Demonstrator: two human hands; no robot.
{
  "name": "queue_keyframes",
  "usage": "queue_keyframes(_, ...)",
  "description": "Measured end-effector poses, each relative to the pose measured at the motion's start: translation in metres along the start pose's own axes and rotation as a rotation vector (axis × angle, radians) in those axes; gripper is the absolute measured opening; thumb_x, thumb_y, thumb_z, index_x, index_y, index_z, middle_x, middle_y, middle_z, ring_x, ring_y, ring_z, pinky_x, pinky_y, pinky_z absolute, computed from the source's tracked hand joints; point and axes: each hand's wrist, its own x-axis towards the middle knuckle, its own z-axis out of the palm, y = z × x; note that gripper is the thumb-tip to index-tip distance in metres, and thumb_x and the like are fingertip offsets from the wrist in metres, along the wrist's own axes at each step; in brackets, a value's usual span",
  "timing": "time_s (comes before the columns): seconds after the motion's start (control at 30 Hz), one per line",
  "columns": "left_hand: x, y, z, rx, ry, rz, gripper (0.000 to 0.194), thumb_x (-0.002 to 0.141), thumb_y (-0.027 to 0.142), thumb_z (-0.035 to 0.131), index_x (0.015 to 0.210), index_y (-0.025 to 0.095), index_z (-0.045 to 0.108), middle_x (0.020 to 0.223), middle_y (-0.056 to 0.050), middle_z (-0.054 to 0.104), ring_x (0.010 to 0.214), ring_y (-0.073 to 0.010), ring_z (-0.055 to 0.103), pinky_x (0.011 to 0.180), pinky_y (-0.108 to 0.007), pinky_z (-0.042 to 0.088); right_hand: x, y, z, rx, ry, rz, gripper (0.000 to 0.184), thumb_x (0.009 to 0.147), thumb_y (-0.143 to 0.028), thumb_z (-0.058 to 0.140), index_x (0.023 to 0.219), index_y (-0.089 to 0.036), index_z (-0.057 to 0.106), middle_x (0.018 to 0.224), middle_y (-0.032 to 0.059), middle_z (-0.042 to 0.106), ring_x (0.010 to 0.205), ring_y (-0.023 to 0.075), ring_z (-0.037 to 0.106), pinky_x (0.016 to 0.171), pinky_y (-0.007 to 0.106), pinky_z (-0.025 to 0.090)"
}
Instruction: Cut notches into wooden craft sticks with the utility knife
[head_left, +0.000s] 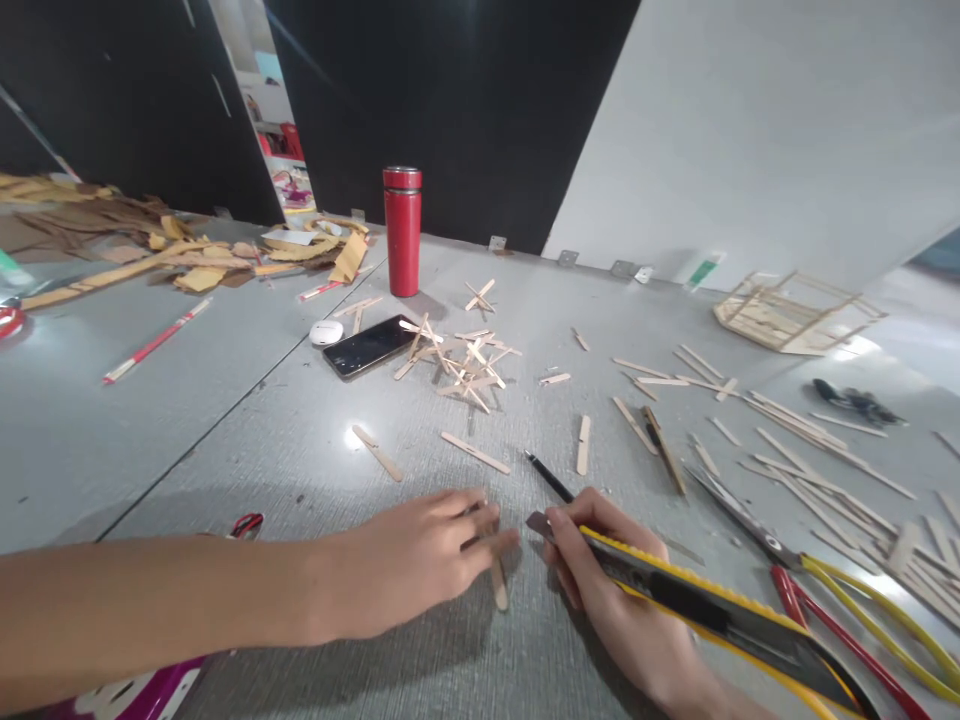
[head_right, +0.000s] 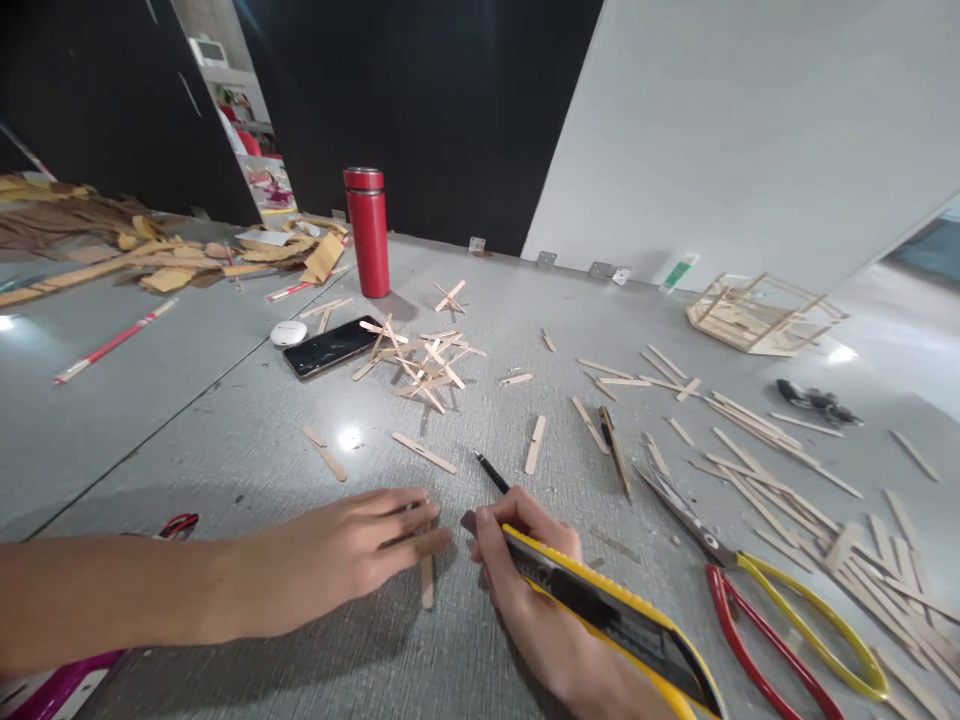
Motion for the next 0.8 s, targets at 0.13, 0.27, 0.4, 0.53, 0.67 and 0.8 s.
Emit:
queue_keyframes(0.13, 0.0, -0.002, 0.0, -0.078, 0.049, -0.077, 0.033, 0.092, 0.0, 0.056, 0.122, 0.011, 0.064, 0.126, -0.014, 0.07, 0.122, -0.0269, 0.062, 0.109, -0.039, 0.047, -0.001, -0.001, 0.002, 0.052, 0.005, 0.053, 0.034, 0.099, -0.046, 0.062, 0.074, -0.023, 0.056, 0.059, -0.0027, 0.057, 0.049, 0.0118, 0.047, 0.045, 0.024, 0.038)
queue_keyframes(0.27, 0.002, -0.004, 0.0, -0.107, 0.05, -0.097, 0.025, 0.091, -0.001, 0.06, 0.11, 0.014, 0.066, 0.109, -0.011, 0.07, 0.109, -0.0266, 0.063, 0.096, -0.039, 0.052, -0.001, -0.005, 0.004, 0.114, 0.017, 0.043, 0.033, 0.096, -0.047, 0.064, 0.075, -0.022, 0.06, 0.055, -0.0036, 0.055, 0.047, 0.0103, 0.045, 0.044, 0.023, 0.036)
queue_keyframes(0.4, 0.003, -0.007, -0.003, -0.143, 0.044, -0.102, 0.024, 0.09, -0.003, 0.059, 0.106, 0.014, 0.065, 0.104, -0.01, 0.067, 0.103, -0.0256, 0.062, 0.091, -0.037, 0.053, -0.001, -0.004, 0.005, 0.193, -0.016, 0.068, 0.031, 0.096, -0.049, 0.064, 0.083, -0.022, 0.063, 0.052, -0.0056, 0.052, 0.042, 0.0092, 0.043, 0.038, 0.021, 0.033)
queue_keyframes(0.53, 0.006, -0.009, -0.006, -0.189, 0.033, -0.113, 0.029, 0.087, -0.007, 0.054, 0.106, 0.013, 0.063, 0.101, -0.009, 0.065, 0.1, -0.0241, 0.061, 0.085, -0.033, 0.054, 0.0, -0.005, 0.003, 0.289, -0.125, 0.13, 0.031, 0.093, -0.051, 0.069, 0.098, -0.021, 0.064, 0.054, -0.0073, 0.052, 0.041, 0.009, 0.045, 0.039, 0.021, 0.038)
queue_keyframes(0.67, 0.008, -0.011, -0.005, -0.217, 0.032, -0.126, 0.033, 0.084, -0.009, 0.049, 0.104, 0.013, 0.062, 0.099, -0.008, 0.063, 0.097, -0.0236, 0.06, 0.081, -0.033, 0.055, 0.0, -0.006, -0.001, 0.298, -0.181, 0.153, 0.035, 0.097, -0.056, 0.062, 0.097, -0.02, 0.064, 0.052, -0.0061, 0.056, 0.037, 0.0095, 0.046, 0.04, 0.024, 0.04)
queue_keyframes(0.8, 0.01, -0.013, -0.001, -0.235, 0.048, -0.118, 0.036, 0.084, -0.009, 0.048, 0.109, 0.013, 0.063, 0.102, -0.009, 0.064, 0.1, -0.024, 0.06, 0.085, -0.034, 0.055, -0.001, 0.0, -0.002, 0.24, -0.217, 0.148, 0.042, 0.103, -0.056, 0.053, 0.083, -0.02, 0.065, 0.043, -0.0053, 0.055, 0.037, 0.0105, 0.048, 0.043, 0.024, 0.042)
